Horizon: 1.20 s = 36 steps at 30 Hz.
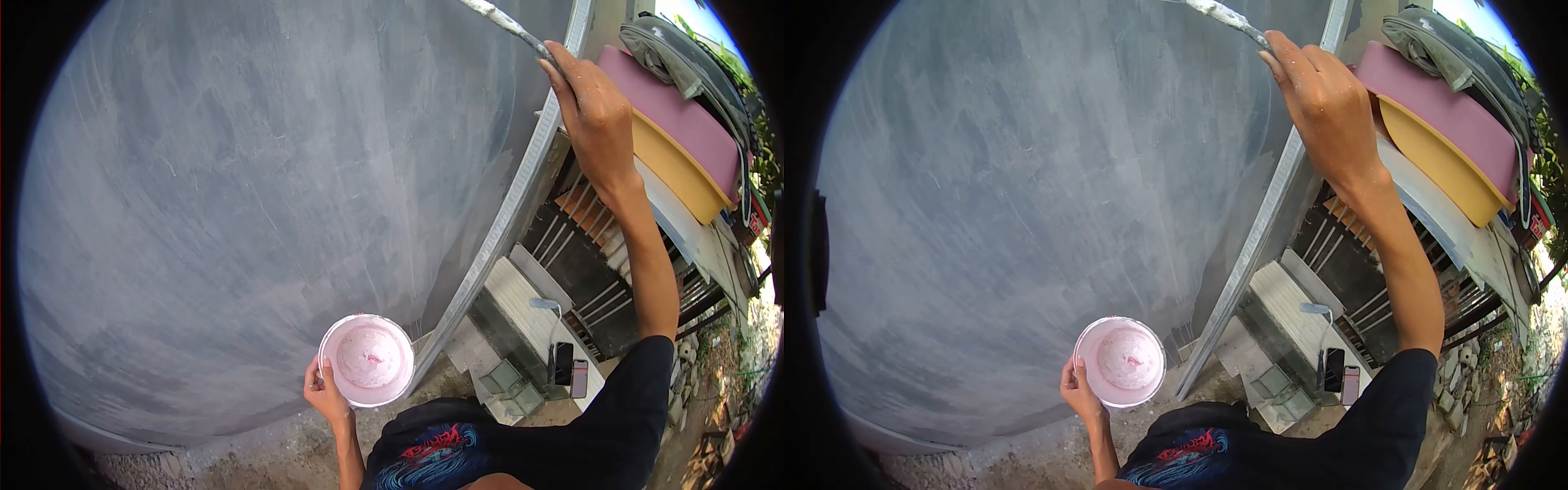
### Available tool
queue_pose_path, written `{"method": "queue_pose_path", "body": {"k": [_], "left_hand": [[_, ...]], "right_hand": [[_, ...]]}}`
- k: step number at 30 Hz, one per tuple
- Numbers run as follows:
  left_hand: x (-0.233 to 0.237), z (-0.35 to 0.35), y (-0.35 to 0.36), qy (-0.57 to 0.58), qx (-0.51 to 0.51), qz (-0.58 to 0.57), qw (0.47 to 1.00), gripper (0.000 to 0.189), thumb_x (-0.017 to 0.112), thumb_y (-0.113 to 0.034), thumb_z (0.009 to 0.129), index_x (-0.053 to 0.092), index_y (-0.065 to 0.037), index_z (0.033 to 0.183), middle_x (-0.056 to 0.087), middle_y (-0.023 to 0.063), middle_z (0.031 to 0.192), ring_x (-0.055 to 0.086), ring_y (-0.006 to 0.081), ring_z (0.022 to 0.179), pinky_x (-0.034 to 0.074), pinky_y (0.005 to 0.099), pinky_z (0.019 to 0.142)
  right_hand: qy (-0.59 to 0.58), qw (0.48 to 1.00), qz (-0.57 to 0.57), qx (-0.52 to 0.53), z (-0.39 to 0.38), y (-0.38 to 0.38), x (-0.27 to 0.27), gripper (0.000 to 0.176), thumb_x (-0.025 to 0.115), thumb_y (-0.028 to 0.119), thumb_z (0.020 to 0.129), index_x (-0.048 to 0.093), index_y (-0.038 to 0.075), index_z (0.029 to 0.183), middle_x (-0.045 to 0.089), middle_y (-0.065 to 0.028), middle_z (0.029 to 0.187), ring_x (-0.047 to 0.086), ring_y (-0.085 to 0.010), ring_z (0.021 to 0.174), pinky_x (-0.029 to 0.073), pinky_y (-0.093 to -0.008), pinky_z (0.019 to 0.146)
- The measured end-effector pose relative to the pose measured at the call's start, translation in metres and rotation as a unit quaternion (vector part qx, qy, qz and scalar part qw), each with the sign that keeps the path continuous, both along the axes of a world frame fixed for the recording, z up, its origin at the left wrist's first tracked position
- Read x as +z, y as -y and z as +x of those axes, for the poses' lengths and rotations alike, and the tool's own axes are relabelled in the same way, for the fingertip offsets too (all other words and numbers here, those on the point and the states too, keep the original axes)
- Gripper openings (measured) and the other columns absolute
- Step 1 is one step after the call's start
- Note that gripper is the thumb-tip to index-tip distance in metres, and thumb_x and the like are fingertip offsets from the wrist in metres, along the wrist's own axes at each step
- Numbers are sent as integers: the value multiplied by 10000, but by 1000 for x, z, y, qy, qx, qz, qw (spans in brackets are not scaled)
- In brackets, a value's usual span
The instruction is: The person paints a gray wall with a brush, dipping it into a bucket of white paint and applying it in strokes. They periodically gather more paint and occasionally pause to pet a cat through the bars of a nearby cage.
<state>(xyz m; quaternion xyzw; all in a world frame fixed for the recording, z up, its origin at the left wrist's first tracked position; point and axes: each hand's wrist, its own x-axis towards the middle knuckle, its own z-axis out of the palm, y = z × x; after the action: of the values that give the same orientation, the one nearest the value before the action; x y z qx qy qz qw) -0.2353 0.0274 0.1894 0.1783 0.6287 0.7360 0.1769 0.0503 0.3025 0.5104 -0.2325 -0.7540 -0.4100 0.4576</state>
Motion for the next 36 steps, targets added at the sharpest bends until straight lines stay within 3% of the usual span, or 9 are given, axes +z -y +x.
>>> {"method": "queue_pose_path", "body": {"k": [9, 14, 16, 20, 23, 24, 29, 32, 36], "left_hand": [[-4, -6, 12, -1, 20, 0, 1000, 275, 668, -160, 930, 647, 57, 1098, 639, 34, 836, 581, 85, 750, 475, 234, 684], [-1, -2, 14, -10, 13, -28, 999, 278, 667, -165, 931, 648, 56, 1100, 645, 40, 846, 585, 90, 755, 478, 236, 688], [-3, -1, 11, -19, 6, -26, 999, 285, 649, -192, 944, 654, 48, 1100, 679, 68, 915, 615, 106, 788, 499, 246, 717], [-4, 0, 9, -1, 5, -7, 1000, 279, 664, -164, 934, 647, 59, 1100, 642, 43, 856, 582, 92, 755, 478, 236, 685], [-10, 0, 11, 4, 20, -18, 1000, 280, 667, -166, 932, 647, 61, 1096, 642, 42, 857, 578, 89, 753, 477, 237, 684], [-14, -2, 11, 1, 23, -23, 999, 282, 668, -166, 931, 647, 61, 1097, 644, 42, 857, 579, 90, 753, 477, 238, 683], [-11, 0, 9, 1, 45, -26, 999, 287, 672, -171, 929, 649, 58, 1100, 634, 30, 836, 574, 86, 747, 473, 232, 674], [-11, 2, 10, 4, 53, -27, 998, 284, 671, -173, 931, 651, 55, 1099, 623, 22, 823, 570, 81, 745, 471, 226, 665], [-16, -1, 10, -3, 46, -30, 998, 274, 663, -167, 936, 653, 53, 1099, 622, 19, 819, 573, 79, 743, 476, 226, 669]], "right_hand": [[247, 915, -320, 6, 8, 33, -86, 287, 614, 10, 836, 614, 28, 1122, 560, -100, 735, 622, -230, 733, 541, -373, 620], [142, 960, -241, 17, 2, 8, -43, 185, 619, 100, 907, 617, 23, 1075, 580, -120, 713, 629, -266, 689, 526, -389, 600], [39, 991, -124, 30, -1, -5, -27, 195, 628, 140, 932, 625, 5, 1072, 617, -145, 709, 641, -287, 642, 522, -385, 578], [-68, 987, -128, 65, -4, 2, -27, 247, 653, 122, 922, 632, -40, 1107, 684, -198, 781, 671, -298, 604, 533, -353, 558], [-80, 969, -229, 50, -10, 7, -50, 254, 648, 123, 925, 630, -44, 1116, 680, -201, 768, 673, -293, 599, 531, -352, 545], [-44, 975, -200, 84, -13, 2, -66, 246, 642, 125, 928, 625, -52, 1098, 654, -182, 693, 659, -285, 564, 524, -361, 520], [140, 894, -426, 19, -10, 27, -117, 240, 616, 135, 939, 620, -72, 1060, 622, -197, 632, 657, -330, 575, 526, -388, 537], [159, 873, -454, 77, -12, 25, -102, 237, 610, 136, 941, 622, -79, 1041, 619, -214, 636, 658, -346, 590, 529, -403, 557], [17, 949, -305, 81, -32, 9, -48, 184, 631, 132, 935, 638, -22, 1036, 646, -196, 704, 654, -316, 594, 496, -398, 549]]}}
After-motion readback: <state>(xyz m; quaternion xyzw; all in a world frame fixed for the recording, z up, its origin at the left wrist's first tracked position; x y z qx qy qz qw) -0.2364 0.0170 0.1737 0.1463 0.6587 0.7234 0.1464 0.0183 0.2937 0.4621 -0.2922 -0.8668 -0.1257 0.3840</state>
